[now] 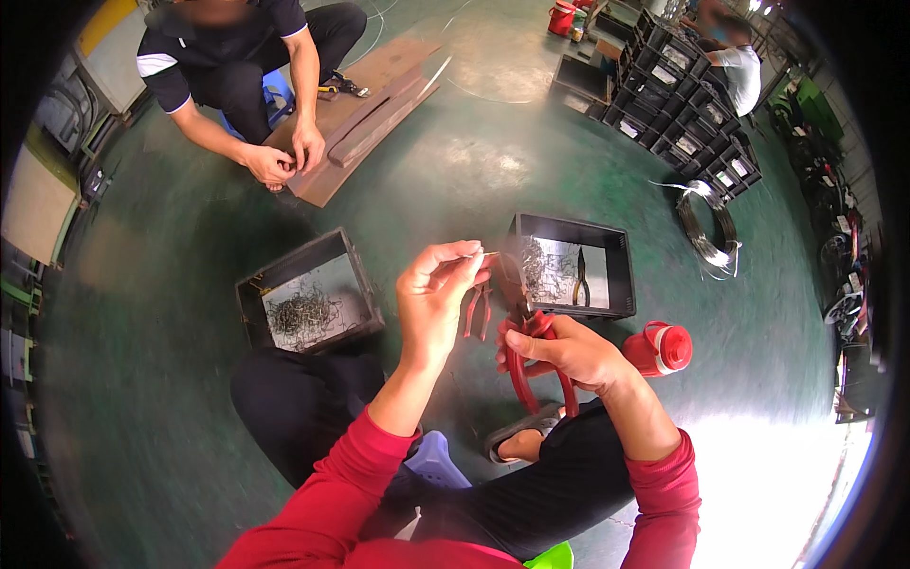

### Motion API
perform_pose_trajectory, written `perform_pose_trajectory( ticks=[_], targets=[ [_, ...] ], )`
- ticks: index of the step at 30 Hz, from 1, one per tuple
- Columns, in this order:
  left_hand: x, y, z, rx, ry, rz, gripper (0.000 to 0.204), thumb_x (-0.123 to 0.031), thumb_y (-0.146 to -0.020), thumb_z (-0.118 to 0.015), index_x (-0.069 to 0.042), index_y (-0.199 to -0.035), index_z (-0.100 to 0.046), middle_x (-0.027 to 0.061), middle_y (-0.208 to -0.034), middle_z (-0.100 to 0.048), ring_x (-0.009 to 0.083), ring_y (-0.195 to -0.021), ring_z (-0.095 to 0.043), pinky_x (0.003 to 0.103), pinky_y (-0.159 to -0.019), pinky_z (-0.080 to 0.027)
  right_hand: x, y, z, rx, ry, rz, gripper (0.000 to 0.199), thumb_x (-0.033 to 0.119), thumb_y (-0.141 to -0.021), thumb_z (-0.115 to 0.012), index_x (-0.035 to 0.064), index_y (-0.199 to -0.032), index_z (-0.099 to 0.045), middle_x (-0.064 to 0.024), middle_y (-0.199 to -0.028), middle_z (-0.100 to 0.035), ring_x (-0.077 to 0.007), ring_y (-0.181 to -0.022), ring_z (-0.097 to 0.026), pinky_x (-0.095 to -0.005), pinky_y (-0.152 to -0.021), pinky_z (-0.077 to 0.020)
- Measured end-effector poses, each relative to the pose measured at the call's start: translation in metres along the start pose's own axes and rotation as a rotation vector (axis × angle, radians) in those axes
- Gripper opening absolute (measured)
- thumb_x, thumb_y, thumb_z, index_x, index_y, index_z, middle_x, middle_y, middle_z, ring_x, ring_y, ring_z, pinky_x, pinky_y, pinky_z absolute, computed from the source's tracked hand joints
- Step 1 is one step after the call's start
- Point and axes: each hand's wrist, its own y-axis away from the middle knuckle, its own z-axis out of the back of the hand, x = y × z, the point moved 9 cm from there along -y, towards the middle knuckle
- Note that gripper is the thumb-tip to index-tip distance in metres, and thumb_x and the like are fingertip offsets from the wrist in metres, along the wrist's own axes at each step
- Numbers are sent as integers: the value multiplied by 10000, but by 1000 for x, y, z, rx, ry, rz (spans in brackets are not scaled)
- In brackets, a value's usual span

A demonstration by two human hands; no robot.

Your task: The person sits on a low stool and uses pliers to cut small pieces of wire from a larger coil. They repeatedly pick up wire, cut it, and place the pieces into a nearby tray.

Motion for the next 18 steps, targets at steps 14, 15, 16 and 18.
perform_pose_trajectory(
  ticks=[14,15,16,18],
  targets=[
    [1,2,-7,89,-9,-99,151,2,-882,-610,-20,-1030,-630,85,-1041,-641,215,-972,-648,368,-851,-552,0,2,9,-57,73,24,400,373,-915,-609,16,-1093,-584,-66,-929,-640,-179,-863,-632,-338,-773,-505],
    [3,1,-9,120,-3,-42,175,-2,-888,-603,-16,-1062,-620,89,-1045,-640,223,-983,-645,373,-860,-547,0,3,12,-80,106,26,382,361,-914,-614,22,-1089,-585,-57,-901,-640,-164,-838,-627,-323,-751,-501],
    [4,-2,-10,151,2,14,201,-7,-894,-596,-12,-1094,-610,93,-1049,-639,231,-995,-643,377,-868,-542,3,6,18,-154,217,20,363,344,-911,-617,24,-1080,-587,-53,-873,-639,-153,-809,-614,-312,-734,-493],
    [6,-10,-5,185,7,136,293,-128,-943,-552,-19,-1215,-557,109,-1065,-632,258,-1018,-637,379,-859,-534,16,16,28,-301,446,4,325,309,-904,-622,27,-1063,-590,-44,-817,-636,-129,-752,-588,-290,-701,-477]
  ],
)
